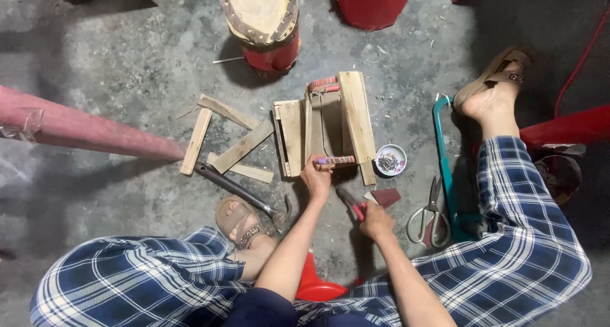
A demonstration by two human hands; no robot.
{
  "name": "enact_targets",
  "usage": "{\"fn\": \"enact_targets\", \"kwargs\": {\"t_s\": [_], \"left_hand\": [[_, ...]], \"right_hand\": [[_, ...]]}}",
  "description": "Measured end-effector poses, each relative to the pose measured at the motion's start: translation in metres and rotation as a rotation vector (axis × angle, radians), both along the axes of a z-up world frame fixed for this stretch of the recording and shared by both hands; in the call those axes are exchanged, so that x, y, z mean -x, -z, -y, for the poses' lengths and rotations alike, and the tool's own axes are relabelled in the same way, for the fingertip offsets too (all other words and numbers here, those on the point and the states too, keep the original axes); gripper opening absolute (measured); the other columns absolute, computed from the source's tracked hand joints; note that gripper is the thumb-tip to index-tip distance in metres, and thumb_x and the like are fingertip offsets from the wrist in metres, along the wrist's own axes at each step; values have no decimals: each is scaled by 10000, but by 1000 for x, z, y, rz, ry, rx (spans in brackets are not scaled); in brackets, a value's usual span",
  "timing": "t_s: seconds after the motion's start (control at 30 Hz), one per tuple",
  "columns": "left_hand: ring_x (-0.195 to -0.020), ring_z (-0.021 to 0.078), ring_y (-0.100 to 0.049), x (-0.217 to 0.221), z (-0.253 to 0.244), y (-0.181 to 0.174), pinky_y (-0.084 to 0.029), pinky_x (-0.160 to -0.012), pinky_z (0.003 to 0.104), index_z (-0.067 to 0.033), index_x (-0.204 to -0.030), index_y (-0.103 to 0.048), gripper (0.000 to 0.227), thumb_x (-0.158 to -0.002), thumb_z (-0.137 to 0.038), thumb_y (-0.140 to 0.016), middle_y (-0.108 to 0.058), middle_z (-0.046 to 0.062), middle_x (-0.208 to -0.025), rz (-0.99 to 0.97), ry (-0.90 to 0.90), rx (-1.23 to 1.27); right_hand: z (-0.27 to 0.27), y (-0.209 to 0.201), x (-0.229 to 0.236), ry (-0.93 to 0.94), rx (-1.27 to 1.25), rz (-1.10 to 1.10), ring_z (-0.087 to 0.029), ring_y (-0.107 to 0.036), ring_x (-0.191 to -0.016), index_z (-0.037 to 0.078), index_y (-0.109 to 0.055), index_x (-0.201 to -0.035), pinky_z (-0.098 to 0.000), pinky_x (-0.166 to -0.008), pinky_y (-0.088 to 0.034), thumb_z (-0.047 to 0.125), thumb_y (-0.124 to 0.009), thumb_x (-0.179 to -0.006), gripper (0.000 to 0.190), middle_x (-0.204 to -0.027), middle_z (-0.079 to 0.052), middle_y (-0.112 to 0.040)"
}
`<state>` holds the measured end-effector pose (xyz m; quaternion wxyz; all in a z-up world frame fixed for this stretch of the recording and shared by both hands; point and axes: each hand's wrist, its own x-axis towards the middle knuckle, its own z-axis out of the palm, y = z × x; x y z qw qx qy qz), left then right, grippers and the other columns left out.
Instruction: The person assembles a small wooden frame by attaching a colorful woven band to its sides using pliers and nails. They repeatedly position the band, insert nails, and bend them to secure the band in place.
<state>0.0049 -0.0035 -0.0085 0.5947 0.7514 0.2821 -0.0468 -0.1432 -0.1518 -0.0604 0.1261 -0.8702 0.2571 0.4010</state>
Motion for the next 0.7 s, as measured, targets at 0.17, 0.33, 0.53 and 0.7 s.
{"fn": "enact_targets", "kwargs": {"t_s": [0.17, 0.33, 0.53, 0.7], "left_hand": [[-463, 155, -622, -3, -2, 14, -534, -403, 260, -133, -785, -732, 247, -838, 102, -676, -629, 62, -541, -14, 20, -11], [-478, 146, -639, -1, -3, 18, -558, -410, 266, -131, -785, -732, 229, -849, 81, -675, -647, 60, -561, -42, 30, 7], [-624, 229, -717, 2, 0, 2, -589, -597, 358, -179, -836, -739, 147, -893, -53, -687, -728, 87, -671, -42, 121, -119], [-875, 300, -755, 3, 11, 5, -589, -808, 435, -166, -930, -741, 104, -841, -118, -763, -765, 97, -820, -47, 111, -178]], "right_hand": [[-16, 1, -3, -106, -12, -57, -384, -568, -1288, 231, -504, -1353, -628, -993, -458, 365, -818, -727, 714, -1360, -132, -564], [-1, -73, -58, 110, -44, 415, -460, -610, -1182, 67, -568, -1346, -608, -945, -545, 484, -806, -800, 726, -1201, -226, -590], [3, -88, -118, 922, -719, 827, -413, -553, -1306, 108, -247, -1615, -487, -1076, -474, 132, -818, -783, 1010, -1449, -335, -480], [19, 1, -120, 720, -200, 956, -449, -682, -953, 102, -749, -1109, -544, -791, -511, 301, -793, -881, 305, -947, -217, -730]]}}
